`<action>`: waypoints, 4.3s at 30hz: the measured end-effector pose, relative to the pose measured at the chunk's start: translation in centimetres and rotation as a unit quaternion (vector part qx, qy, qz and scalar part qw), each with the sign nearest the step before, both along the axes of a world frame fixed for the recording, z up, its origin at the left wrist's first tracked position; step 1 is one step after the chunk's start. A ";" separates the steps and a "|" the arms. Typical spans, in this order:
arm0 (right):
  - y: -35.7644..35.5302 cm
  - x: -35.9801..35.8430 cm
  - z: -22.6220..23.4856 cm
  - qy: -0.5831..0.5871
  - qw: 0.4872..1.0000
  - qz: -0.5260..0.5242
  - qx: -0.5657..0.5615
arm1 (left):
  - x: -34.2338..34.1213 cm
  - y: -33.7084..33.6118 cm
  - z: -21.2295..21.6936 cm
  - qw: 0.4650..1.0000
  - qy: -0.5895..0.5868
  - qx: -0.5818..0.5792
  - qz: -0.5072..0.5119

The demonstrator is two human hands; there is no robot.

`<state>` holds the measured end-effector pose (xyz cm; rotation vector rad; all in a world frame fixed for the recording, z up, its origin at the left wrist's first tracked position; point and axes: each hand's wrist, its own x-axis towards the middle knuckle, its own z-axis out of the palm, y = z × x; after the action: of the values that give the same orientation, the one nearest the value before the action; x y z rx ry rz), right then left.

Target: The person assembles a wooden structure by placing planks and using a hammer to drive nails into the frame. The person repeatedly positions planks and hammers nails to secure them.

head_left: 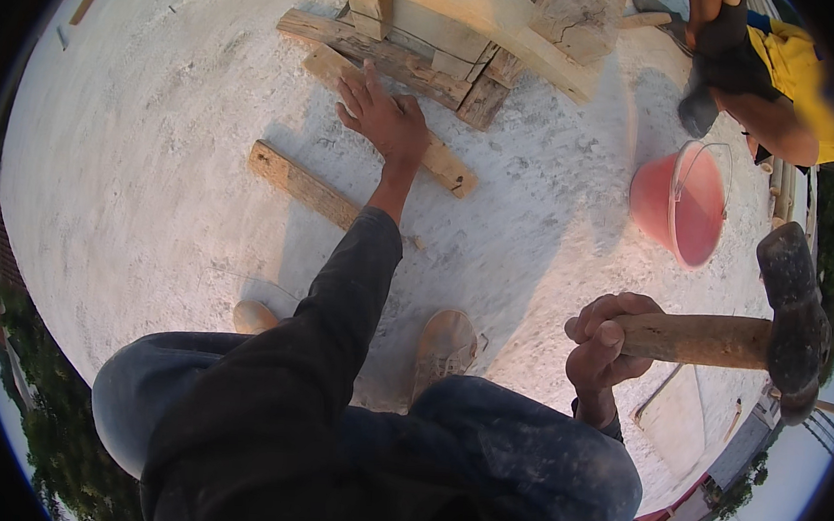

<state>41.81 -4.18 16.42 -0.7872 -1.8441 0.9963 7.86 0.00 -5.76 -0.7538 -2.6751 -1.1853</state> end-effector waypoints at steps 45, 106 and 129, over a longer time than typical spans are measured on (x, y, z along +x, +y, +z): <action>-9.4 2.9 -7.8 -0.404 0.860 -0.059 -0.306 | -1.5 0.6 1.0 0.968 -0.047 0.245 0.027; 5.1 -8.2 -5.0 -0.158 0.987 0.039 0.010 | -2.0 9.2 0.6 0.932 -0.161 0.287 0.150; 3.2 -7.5 -1.9 -0.301 0.952 0.012 -0.057 | -1.9 9.3 1.2 0.922 -0.157 0.318 0.152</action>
<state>34.35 -0.96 14.49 -1.2441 -2.3239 0.9489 5.94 9.31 -4.53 -0.0441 -2.2398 -2.0404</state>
